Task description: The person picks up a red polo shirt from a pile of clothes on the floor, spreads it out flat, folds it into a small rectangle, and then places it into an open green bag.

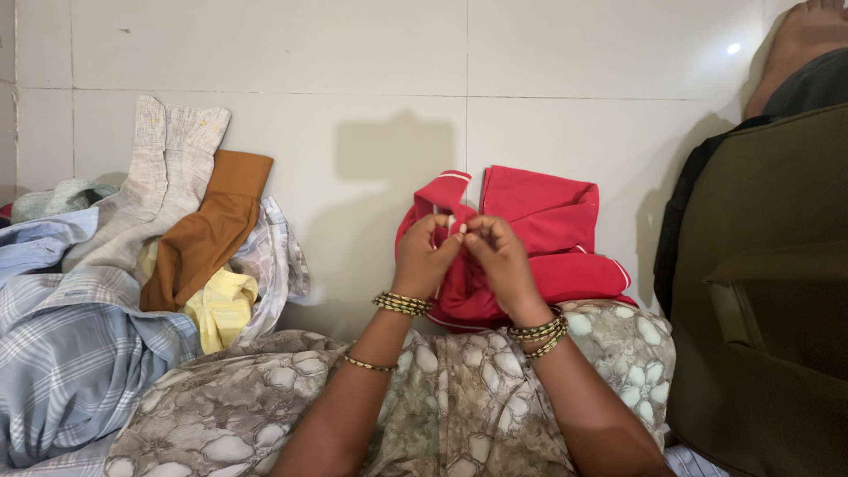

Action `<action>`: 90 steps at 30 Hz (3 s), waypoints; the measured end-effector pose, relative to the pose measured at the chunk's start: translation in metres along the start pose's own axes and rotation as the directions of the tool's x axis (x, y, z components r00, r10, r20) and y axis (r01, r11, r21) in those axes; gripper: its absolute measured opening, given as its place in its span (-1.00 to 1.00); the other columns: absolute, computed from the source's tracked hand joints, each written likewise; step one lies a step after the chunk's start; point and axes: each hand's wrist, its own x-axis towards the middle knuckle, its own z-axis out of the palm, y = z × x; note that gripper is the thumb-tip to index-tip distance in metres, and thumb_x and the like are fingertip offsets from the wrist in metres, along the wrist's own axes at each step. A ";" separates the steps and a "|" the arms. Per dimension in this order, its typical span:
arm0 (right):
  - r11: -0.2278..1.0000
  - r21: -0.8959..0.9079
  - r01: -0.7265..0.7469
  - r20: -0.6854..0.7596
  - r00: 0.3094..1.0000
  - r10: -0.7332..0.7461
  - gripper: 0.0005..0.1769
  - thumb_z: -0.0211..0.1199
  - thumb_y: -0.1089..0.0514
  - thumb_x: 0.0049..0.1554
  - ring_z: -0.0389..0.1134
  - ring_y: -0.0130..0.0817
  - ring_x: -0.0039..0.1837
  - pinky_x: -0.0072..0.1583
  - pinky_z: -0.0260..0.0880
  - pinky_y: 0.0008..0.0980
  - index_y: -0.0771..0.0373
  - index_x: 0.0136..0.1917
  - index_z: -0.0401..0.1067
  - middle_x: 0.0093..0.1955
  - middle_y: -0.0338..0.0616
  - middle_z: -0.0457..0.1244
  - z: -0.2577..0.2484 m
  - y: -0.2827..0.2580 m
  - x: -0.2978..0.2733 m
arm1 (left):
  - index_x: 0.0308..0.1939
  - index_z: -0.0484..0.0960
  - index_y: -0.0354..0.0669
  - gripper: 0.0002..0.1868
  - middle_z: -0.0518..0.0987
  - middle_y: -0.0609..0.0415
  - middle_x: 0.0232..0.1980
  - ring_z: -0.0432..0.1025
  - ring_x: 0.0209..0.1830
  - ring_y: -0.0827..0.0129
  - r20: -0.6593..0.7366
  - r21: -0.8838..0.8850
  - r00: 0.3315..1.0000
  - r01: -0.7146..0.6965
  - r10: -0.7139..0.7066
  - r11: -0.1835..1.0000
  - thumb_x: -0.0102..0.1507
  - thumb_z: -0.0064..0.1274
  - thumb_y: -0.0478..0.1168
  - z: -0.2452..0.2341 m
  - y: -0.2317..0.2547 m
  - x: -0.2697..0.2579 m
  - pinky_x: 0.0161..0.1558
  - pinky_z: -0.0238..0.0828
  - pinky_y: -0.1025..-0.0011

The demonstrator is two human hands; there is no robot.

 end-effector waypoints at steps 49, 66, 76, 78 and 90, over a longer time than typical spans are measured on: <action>0.847 0.329 0.418 -0.383 0.879 -0.285 -0.77 0.14 0.43 0.19 0.38 -0.36 0.22 0.31 0.41 -0.33 0.13 -0.03 0.46 0.25 -0.12 0.35 -0.130 -0.025 -0.005 | -0.06 0.39 -0.07 -0.86 0.50 0.15 -0.18 0.43 -0.25 0.45 -0.257 -0.776 0.957 -0.121 -0.134 0.619 0.32 -0.04 -0.26 -0.097 -0.046 0.044 -0.21 0.51 0.41; 0.956 0.221 0.192 -0.692 0.721 0.015 -0.55 0.01 0.45 0.09 0.25 -0.33 -0.01 -0.03 0.25 -0.15 0.08 0.18 0.36 0.01 -0.24 0.25 -0.201 0.030 -0.002 | 0.14 0.56 0.05 -0.60 0.54 0.01 0.20 0.42 0.25 0.12 -0.169 0.843 0.981 0.196 -0.099 0.502 0.26 0.09 0.01 -0.063 -0.016 0.002 0.23 0.31 0.00; 0.771 0.612 0.179 -0.564 0.782 0.266 -0.81 0.18 0.08 0.27 0.36 -0.24 0.08 0.22 0.45 -0.16 0.23 0.06 0.40 0.01 -0.14 0.30 -0.180 0.011 0.000 | 0.27 0.47 -0.14 -0.45 0.54 -0.10 0.24 0.44 0.20 0.00 -0.027 0.646 0.944 -0.235 0.330 0.726 0.22 0.17 -0.13 -0.029 -0.077 0.054 0.15 0.41 0.07; 0.781 0.610 0.135 -0.521 0.811 0.267 -0.78 0.24 0.05 0.25 0.38 -0.29 0.10 0.22 0.47 -0.24 0.22 0.07 0.41 0.03 -0.16 0.33 -0.175 0.006 0.000 | 0.32 0.46 -0.05 -0.44 0.55 -0.01 0.23 0.45 0.20 0.06 0.041 0.677 0.959 -0.232 0.279 0.698 0.23 0.15 -0.15 -0.025 -0.073 0.054 0.12 0.40 0.03; 0.994 -0.012 -0.110 -0.519 0.850 0.088 -0.56 0.32 0.45 0.04 0.42 -0.34 -0.03 0.01 0.52 -0.41 0.26 0.17 0.33 -0.02 -0.12 0.33 -0.131 -0.030 0.006 | -0.14 0.68 -0.09 -0.75 0.63 -0.08 -0.12 0.50 -0.06 0.02 -0.086 0.571 0.970 -0.138 0.227 0.809 0.36 -0.02 -0.05 -0.044 -0.059 0.076 0.02 0.43 0.06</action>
